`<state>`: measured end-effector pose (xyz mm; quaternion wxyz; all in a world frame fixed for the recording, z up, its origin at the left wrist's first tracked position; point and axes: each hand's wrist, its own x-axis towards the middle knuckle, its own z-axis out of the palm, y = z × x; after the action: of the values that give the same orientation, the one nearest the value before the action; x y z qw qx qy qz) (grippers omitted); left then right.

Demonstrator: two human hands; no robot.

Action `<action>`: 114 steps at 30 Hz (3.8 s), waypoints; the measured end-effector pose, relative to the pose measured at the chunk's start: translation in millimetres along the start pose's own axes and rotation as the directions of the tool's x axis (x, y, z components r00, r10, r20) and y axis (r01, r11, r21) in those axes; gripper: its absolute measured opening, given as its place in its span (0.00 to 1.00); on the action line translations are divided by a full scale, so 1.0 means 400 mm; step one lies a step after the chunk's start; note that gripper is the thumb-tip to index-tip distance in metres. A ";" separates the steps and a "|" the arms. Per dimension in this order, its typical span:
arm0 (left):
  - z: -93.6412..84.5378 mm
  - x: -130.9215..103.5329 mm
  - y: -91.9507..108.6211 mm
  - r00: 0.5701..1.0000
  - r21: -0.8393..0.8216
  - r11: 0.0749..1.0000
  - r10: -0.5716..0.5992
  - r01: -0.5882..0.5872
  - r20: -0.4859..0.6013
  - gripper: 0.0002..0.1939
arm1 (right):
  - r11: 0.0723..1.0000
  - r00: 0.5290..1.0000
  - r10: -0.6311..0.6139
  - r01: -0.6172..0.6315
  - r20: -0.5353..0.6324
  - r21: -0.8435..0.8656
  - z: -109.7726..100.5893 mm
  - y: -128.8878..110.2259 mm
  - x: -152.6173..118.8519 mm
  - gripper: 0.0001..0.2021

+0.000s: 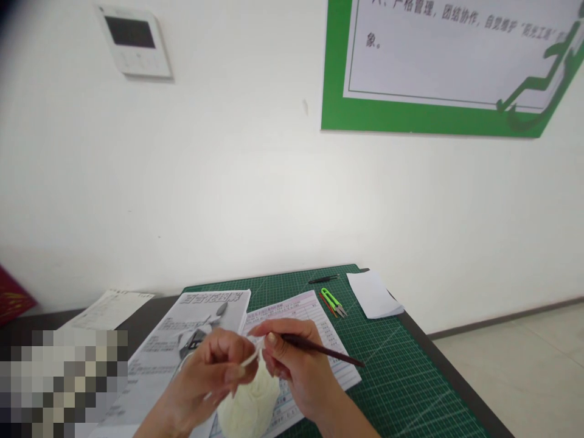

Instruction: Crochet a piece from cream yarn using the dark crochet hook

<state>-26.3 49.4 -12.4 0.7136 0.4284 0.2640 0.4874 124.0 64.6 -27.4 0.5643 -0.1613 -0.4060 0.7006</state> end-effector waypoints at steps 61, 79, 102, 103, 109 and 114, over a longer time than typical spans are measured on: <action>-0.019 -0.025 0.071 0.965 -0.667 0.723 0.262 -0.183 0.019 0.05 | 0.995 0.980 0.087 -0.076 0.180 -0.066 -0.014 -0.002 -0.023 0.10; -0.025 -0.025 0.034 0.990 0.111 0.985 0.124 -0.131 0.071 0.40 | 0.996 0.981 0.085 -0.085 0.176 -0.011 -0.013 -0.004 -0.023 0.07; 0.021 -0.008 -0.033 0.986 -0.080 0.984 0.163 -0.158 0.048 0.30 | 0.974 0.979 -0.058 0.098 0.194 -0.205 0.010 -0.019 -0.028 0.10; 0.024 -0.006 -0.036 0.984 -0.101 0.980 0.175 -0.169 0.045 0.29 | 0.976 0.983 -0.081 0.112 0.167 -0.185 0.012 -0.014 -0.027 0.09; 0.047 -0.006 -0.034 0.981 -0.124 0.977 0.158 -0.172 -0.112 0.26 | 0.960 0.987 -0.151 0.161 0.057 -0.228 0.010 0.009 -0.030 0.06; 0.064 -0.014 -0.034 0.979 -0.117 0.980 0.141 -0.158 -0.145 0.29 | 0.956 0.976 -0.204 0.214 0.073 -0.198 0.006 0.015 -0.037 0.15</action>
<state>-1.7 32.9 -11.8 0.6811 0.3661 0.2474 0.5838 123.0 50.0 -34.1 0.6047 -0.1566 -0.5054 0.5953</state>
